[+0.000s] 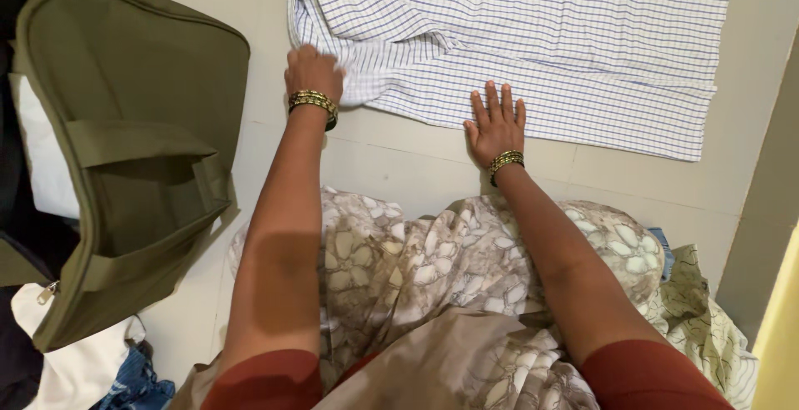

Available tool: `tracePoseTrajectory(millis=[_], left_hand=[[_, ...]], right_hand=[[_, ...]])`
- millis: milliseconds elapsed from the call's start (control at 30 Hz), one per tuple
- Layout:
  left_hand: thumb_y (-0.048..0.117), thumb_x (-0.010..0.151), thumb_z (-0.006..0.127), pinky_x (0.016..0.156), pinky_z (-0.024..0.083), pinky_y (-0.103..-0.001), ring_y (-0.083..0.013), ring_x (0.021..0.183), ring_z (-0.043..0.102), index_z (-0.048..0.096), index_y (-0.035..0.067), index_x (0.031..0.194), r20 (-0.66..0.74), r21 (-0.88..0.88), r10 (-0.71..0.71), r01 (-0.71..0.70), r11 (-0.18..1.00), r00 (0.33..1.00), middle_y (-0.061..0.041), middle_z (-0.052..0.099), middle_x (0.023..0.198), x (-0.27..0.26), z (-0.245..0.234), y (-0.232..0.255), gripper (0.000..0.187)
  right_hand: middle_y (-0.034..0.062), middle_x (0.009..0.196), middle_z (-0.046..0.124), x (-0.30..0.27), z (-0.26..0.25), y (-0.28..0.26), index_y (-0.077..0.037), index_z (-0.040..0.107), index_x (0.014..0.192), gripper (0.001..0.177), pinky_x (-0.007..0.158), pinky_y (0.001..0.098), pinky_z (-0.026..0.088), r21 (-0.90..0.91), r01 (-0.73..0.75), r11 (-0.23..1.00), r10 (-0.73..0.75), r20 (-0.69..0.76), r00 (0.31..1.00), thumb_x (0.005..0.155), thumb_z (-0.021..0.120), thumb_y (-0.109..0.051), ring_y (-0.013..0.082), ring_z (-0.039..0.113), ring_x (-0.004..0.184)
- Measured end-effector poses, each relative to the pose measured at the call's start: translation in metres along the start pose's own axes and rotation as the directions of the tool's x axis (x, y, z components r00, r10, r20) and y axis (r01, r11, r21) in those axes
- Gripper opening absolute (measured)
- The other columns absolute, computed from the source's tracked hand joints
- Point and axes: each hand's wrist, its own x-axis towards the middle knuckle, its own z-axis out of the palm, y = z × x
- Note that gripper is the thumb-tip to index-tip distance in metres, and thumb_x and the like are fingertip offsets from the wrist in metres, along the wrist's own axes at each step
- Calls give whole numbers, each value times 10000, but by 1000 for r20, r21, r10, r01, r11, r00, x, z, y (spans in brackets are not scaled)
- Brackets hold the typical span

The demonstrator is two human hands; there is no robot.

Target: The person folds a checkered shirt on the floor by smoothing the fabric, folding in the sleeves and sides, and finally folding the bottom up to create a compact square.

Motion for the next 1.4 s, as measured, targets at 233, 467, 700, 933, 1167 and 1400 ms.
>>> tracePoseTrajectory(millis=[233,467,700,933,1167,1400], left_hand=[[271,1034,579,660,551,-492,-373,782,705,658,89,1131,-63,-286,-144,120,951,988,-186,738,862,12,10,0,220],[332,983,636,666,550,-488,-354,789,719,645,60,982,113,-45,-48,54,998,992,-174,737,856,8,29,-30,272],[161,950,659,731,545,-468,-327,899,676,681,93,977,-70,49,-41,45,998,997,-121,701,952,2,55,-46,76],[364,957,616,1058,450,-443,-331,1274,526,667,32,1132,173,-88,586,-580,810,792,-177,587,1315,-22,15,-3,379],[620,953,472,1240,132,-438,-268,1557,91,177,26,1609,316,-167,632,-614,771,708,-134,110,1693,-49,20,-6,933],[672,977,391,1259,54,-447,-241,1571,63,167,84,1612,384,-7,529,-571,821,757,-106,97,1701,-54,37,-28,894]], right_hand=[[86,1724,198,-1,2,1,-222,353,1619,611,1250,560,43,-5,2,1000,-2,2,1000,1056,410,-455,340,106,1585],[86,1730,188,-2,-1,-1,-220,354,1609,604,1256,554,39,-39,-9,999,10,19,1000,1058,399,-463,340,100,1592],[91,1722,200,0,9,6,-211,379,1608,608,1244,580,51,-7,6,1000,-6,-1,1000,1057,402,-466,355,102,1585],[137,1675,284,22,48,-11,-163,487,1521,553,1194,631,141,79,-65,995,70,-63,996,1036,495,-427,405,168,1542],[152,1656,322,74,70,-153,-64,462,1529,630,1228,573,135,124,342,932,-343,-12,939,996,529,-394,325,172,1564],[41,1692,184,69,15,-172,-179,352,1567,689,1244,548,65,18,274,962,-270,253,929,1006,382,-578,277,101,1562]])
